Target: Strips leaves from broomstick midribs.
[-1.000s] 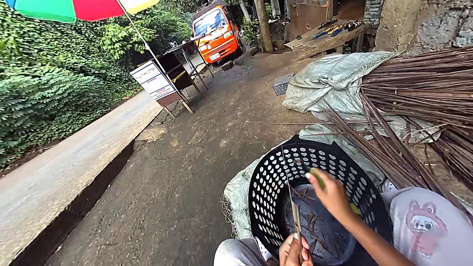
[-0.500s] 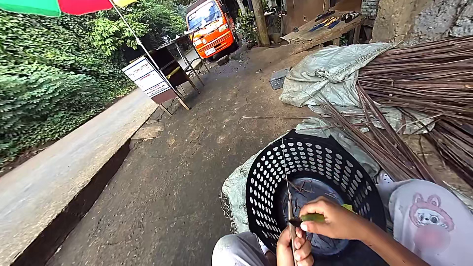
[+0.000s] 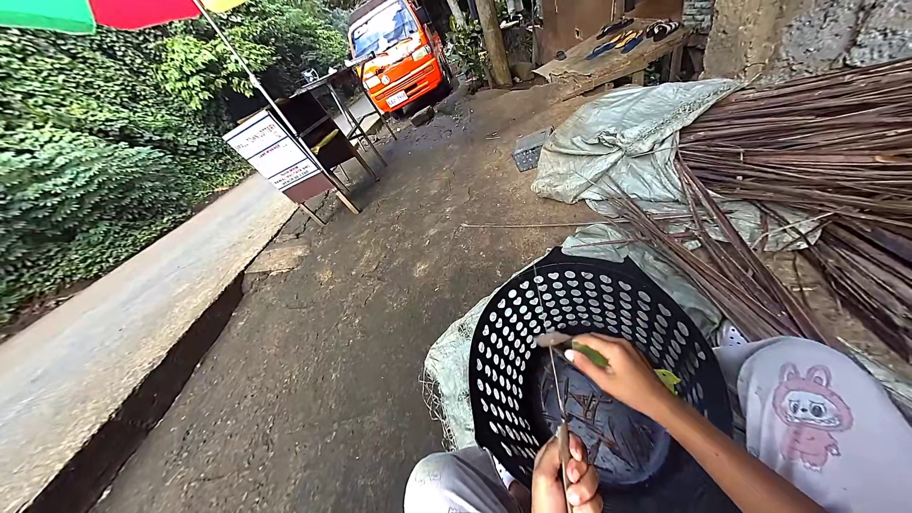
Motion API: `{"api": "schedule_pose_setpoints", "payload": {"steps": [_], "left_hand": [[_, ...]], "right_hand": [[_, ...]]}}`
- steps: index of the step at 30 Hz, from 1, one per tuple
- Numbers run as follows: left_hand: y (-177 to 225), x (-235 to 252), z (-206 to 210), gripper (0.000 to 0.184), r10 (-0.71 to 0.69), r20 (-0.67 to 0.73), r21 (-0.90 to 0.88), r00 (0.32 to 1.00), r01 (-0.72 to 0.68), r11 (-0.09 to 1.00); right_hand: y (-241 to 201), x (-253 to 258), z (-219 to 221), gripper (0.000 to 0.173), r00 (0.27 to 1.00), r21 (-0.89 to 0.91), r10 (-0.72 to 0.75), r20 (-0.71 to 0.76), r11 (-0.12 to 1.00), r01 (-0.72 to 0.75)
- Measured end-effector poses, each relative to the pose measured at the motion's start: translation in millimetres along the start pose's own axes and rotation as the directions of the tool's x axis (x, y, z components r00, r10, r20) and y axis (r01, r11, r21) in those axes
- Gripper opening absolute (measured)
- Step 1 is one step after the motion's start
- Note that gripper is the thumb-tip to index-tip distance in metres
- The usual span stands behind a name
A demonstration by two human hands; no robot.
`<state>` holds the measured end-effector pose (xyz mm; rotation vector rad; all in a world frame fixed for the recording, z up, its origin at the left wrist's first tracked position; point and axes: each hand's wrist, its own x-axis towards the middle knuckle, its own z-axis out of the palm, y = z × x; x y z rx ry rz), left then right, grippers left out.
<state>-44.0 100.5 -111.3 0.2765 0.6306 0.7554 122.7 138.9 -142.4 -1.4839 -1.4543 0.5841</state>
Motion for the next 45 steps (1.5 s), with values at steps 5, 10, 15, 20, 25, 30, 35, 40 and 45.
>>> {"api": "schedule_pose_setpoints", "payload": {"steps": [5, 10, 15, 20, 25, 30, 35, 40, 45], "left_hand": [[6, -1, -8, 0.046, -0.048, 0.121, -0.098, 0.992, 0.060, 0.993], [8, -1, -10, 0.047, -0.115, 0.184, -0.254, 0.976, 0.161, 0.954], [6, -2, -11, 0.047, -0.123, 0.198, -0.255, 0.972, 0.173, 0.951], [5, 0, -13, 0.049, -0.112, 0.162, -0.235, 0.980, 0.148, 0.961], [8, 5, -7, 0.053, -0.015, -0.039, -0.183, 0.999, 0.008, 0.983], [13, 9, 2, 0.043, 0.052, -0.176, 0.063, 0.983, -0.042, 0.997], [5, -3, 5, 0.039, 0.057, -0.190, 0.297, 0.980, 0.002, 0.955], [0, -2, 16, 0.031, 0.131, -0.263, 0.524, 0.956, 0.027, 0.852], [7, -11, 0, 0.024, 0.016, -0.096, 0.591, 0.995, 0.044, 0.805]], "right_hand": [[-10, -8, -6, 0.025, 0.983, 0.327, -0.094, 0.158, 0.944, 0.038], [-8, -15, -6, 0.028, 0.899, 0.298, -0.185, 0.396, 0.952, 0.065], [-5, -1, -12, 0.027, 0.993, 0.107, -0.086, 0.083, 0.991, 0.077], [-15, -17, -21, 0.028, 0.900, 0.209, -0.116, 0.419, 0.977, 0.028], [-27, -20, -5, 0.027, 0.961, -0.021, 0.003, 0.276, 1.000, 0.003], [-28, -19, 6, 0.065, 0.969, -0.141, 0.121, 0.214, 0.986, -0.092], [-14, 4, 0, 0.064, 0.897, 0.020, 0.441, 0.036, 0.897, -0.442], [-36, 4, -11, 0.039, 0.666, 0.402, 0.373, 0.646, 0.575, -0.713], [-33, 9, -10, 0.018, 0.716, 0.549, 0.382, 0.585, 0.464, -0.696]]}}
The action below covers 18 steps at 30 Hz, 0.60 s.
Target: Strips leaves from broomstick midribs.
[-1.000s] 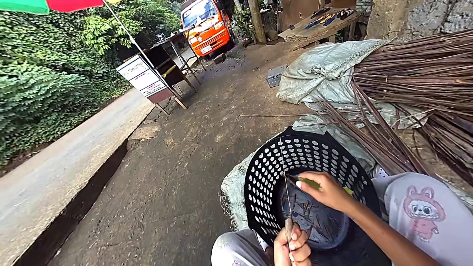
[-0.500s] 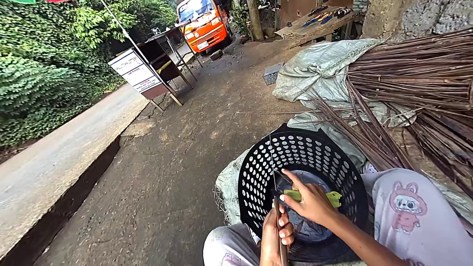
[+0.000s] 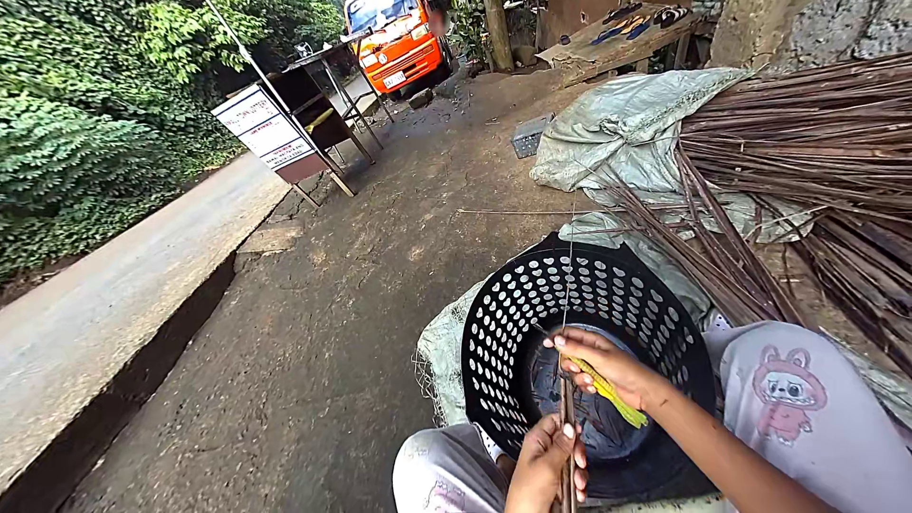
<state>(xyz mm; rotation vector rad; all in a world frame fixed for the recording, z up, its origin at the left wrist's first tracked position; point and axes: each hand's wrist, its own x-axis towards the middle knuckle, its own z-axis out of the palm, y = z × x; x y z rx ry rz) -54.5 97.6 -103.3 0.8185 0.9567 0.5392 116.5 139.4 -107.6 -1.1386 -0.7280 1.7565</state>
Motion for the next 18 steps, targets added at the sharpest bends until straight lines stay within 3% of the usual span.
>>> {"api": "schedule_pose_setpoints", "payload": {"steps": [2, 5, 9, 12, 18], "left_hand": [[1, -3, -5, 0.024, -0.019, 0.047, 0.005, 0.999, 0.019, 1.000], [1, -4, -2, 0.025, -0.003, -0.037, 0.000, 0.999, 0.003, 1.000], [0, -5, 5, 0.027, 0.058, -0.171, -0.017, 0.983, -0.062, 0.998], [-2, -7, 5, 0.028, 0.113, -0.184, -0.037, 0.976, -0.122, 0.992], [-3, -6, 8, 0.032, 0.142, -0.185, -0.066, 0.972, -0.157, 0.985]], "right_hand": [[-2, -2, -2, 0.018, 0.998, 0.048, -0.047, -0.046, 0.998, 0.049], [6, -7, -5, 0.021, 0.995, 0.060, -0.099, -0.030, 0.993, 0.101], [18, -15, -19, 0.049, 0.960, -0.144, -0.028, 0.279, 0.987, 0.071], [24, -19, -25, 0.050, 0.908, -0.375, 0.055, 0.415, 0.920, 0.116], [28, -26, -30, 0.054, 0.929, -0.418, -0.010, 0.370, 0.891, 0.176]]}}
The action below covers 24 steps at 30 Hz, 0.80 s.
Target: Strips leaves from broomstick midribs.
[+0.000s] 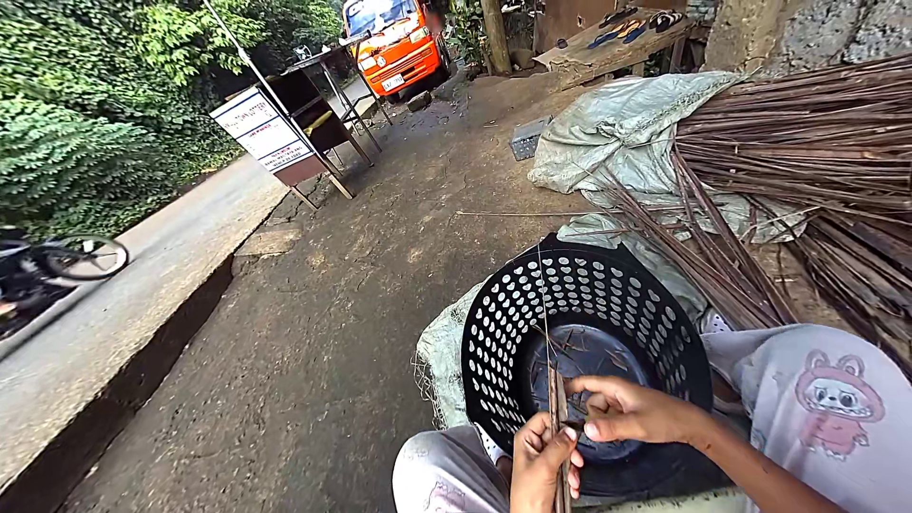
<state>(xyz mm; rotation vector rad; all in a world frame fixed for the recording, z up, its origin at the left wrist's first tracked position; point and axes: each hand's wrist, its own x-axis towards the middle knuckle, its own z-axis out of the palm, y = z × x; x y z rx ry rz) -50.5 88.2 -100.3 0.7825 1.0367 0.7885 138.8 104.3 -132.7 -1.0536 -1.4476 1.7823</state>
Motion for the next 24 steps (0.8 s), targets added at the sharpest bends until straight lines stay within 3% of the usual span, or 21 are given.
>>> {"api": "schedule_pose_setpoints", "payload": {"steps": [7, 12, 18, 24], "left_hand": [[-2, 0, 6, 0.035, -0.002, 0.023, 0.019, 1.000, 0.002, 1.000], [-6, 2, 10, 0.037, -0.015, 0.065, -0.025, 0.998, 0.016, 1.000], [-4, -2, 3, 0.038, 0.032, 0.138, -0.059, 0.990, -0.024, 0.998], [-6, -2, -1, 0.035, 0.045, 0.142, -0.063, 0.989, -0.036, 0.997]], "right_hand": [[2, -5, 1, 0.048, 0.995, -0.023, -0.089, -0.045, 0.996, 0.088], [2, -3, 7, 0.068, 0.991, 0.023, -0.098, -0.093, 0.995, 0.101], [2, -8, 2, 0.056, 0.953, -0.058, -0.142, -0.268, 0.990, 0.131], [0, -18, -6, 0.050, 0.974, -0.005, -0.152, -0.166, 0.988, 0.153]]}}
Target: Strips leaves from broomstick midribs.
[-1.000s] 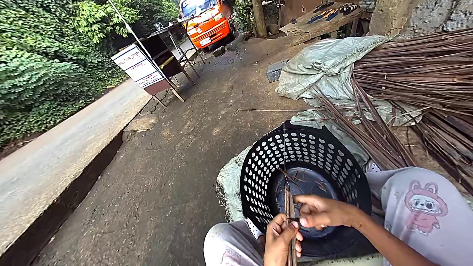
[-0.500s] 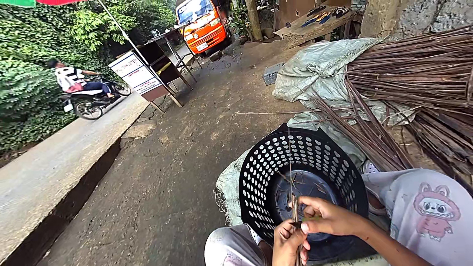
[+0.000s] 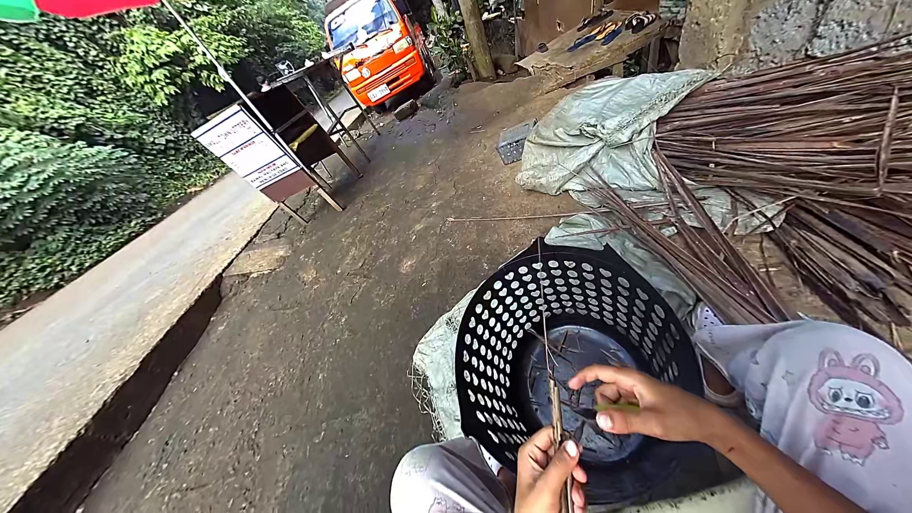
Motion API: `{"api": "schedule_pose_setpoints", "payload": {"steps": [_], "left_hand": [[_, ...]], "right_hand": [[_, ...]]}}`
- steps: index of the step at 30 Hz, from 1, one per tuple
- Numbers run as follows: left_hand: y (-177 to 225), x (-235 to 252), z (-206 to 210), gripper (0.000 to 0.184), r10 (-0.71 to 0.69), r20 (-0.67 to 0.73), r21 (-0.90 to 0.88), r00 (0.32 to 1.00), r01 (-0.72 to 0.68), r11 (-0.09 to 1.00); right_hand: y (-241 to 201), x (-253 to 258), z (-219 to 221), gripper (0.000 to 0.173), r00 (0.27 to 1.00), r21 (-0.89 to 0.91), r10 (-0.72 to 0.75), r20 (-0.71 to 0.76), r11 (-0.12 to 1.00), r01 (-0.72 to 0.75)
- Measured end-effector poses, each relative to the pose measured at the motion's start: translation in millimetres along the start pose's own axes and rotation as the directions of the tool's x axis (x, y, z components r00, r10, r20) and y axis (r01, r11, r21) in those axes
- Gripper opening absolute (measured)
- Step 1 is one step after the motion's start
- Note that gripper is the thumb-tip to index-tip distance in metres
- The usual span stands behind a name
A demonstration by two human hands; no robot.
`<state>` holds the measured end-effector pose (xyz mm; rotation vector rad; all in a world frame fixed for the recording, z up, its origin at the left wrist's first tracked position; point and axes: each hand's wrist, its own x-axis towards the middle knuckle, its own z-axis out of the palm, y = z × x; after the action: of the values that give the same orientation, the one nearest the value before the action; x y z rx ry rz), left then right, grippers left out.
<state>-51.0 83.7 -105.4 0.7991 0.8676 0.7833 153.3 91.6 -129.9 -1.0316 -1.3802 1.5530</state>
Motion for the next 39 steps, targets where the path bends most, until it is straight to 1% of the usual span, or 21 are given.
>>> {"api": "schedule_pose_setpoints", "payload": {"steps": [1, 3, 5, 7, 11, 13, 15, 18, 20, 24, 26, 30, 33, 35, 37, 39], "left_hand": [[0, 1, 0, 0.035, 0.005, 0.003, -0.004, 1.000, -0.005, 1.000], [-1, 3, 3, 0.042, -0.022, -0.029, -0.043, 0.999, 0.021, 0.999], [0, 4, 6, 0.048, -0.070, -0.068, -0.137, 0.995, 0.060, 0.989], [0, 5, 6, 0.047, -0.098, -0.097, -0.158, 0.990, 0.082, 0.984], [2, 4, 9, 0.041, -0.087, -0.117, -0.039, 0.989, 0.083, 0.996], [1, 4, 9, 0.040, -0.070, -0.107, -0.009, 0.992, 0.070, 0.998], [2, 1, 8, 0.037, -0.039, -0.105, 0.048, 0.994, 0.044, 0.998], [4, -3, 10, 0.030, 0.030, -0.123, 0.150, 0.992, -0.011, 0.989], [2, -3, 15, 0.027, 0.062, -0.137, 0.193, 0.989, -0.035, 0.981], [-3, -6, 16, 0.027, 0.099, -0.138, 0.185, 0.985, -0.073, 0.980], [-5, -6, 13, 0.029, 0.114, -0.128, 0.164, 0.985, -0.092, 0.982], [-4, -8, 6, 0.032, 0.194, -0.137, 0.184, 0.971, -0.167, 0.969], [-4, -14, 0, 0.033, 0.207, -0.125, 0.168, 0.970, -0.185, 0.968], [-6, -15, -2, 0.033, 0.211, -0.102, 0.131, 0.972, -0.197, 0.972], [-6, -13, -4, 0.033, 0.216, -0.081, 0.126, 0.973, -0.205, 0.971], [-5, -11, -5, 0.030, 0.215, -0.076, 0.190, 0.974, -0.198, 0.962]], "right_hand": [[-1, 0, 0, 0.049, 0.999, -0.015, -0.005, 0.032, 1.000, 0.005], [-2, 2, 2, 0.049, 0.997, -0.092, 0.015, 0.077, 0.996, -0.008], [-1, 5, 3, 0.049, 0.996, -0.160, 0.025, 0.091, 0.987, -0.010], [-2, 6, 3, 0.049, 0.994, -0.182, 0.023, 0.104, 0.983, -0.004], [-9, 7, 4, 0.046, 0.990, -0.209, 0.037, 0.135, 0.978, -0.008], [-11, 8, 3, 0.045, 0.986, -0.224, 0.084, 0.146, 0.973, -0.050], [-15, 8, 2, 0.047, 0.979, -0.220, 0.135, 0.153, 0.970, -0.099], [-13, 11, 6, 0.048, 0.978, -0.192, 0.141, 0.152, 0.975, -0.111], [-11, 11, 9, 0.054, 0.980, -0.145, 0.139, 0.141, 0.982, -0.118], [-7, 6, 4, 0.066, 0.979, -0.089, 0.161, 0.124, 0.985, -0.151], [-4, 5, 6, 0.072, 0.987, -0.074, 0.127, 0.097, 0.990, -0.120], [8, 11, 27, 0.077, 0.999, -0.038, -0.031, 0.007, 0.999, 0.031], [12, 11, 28, 0.079, 0.997, -0.048, -0.071, 0.015, 0.996, 0.071], [13, 10, 27, 0.078, 0.995, -0.082, -0.095, 0.006, 0.992, 0.095], [13, 10, 29, 0.076, 0.988, -0.138, -0.149, -0.038, 0.980, 0.143], [13, 11, 31, 0.070, 0.965, -0.274, -0.242, -0.098, 0.939, 0.208]]}}
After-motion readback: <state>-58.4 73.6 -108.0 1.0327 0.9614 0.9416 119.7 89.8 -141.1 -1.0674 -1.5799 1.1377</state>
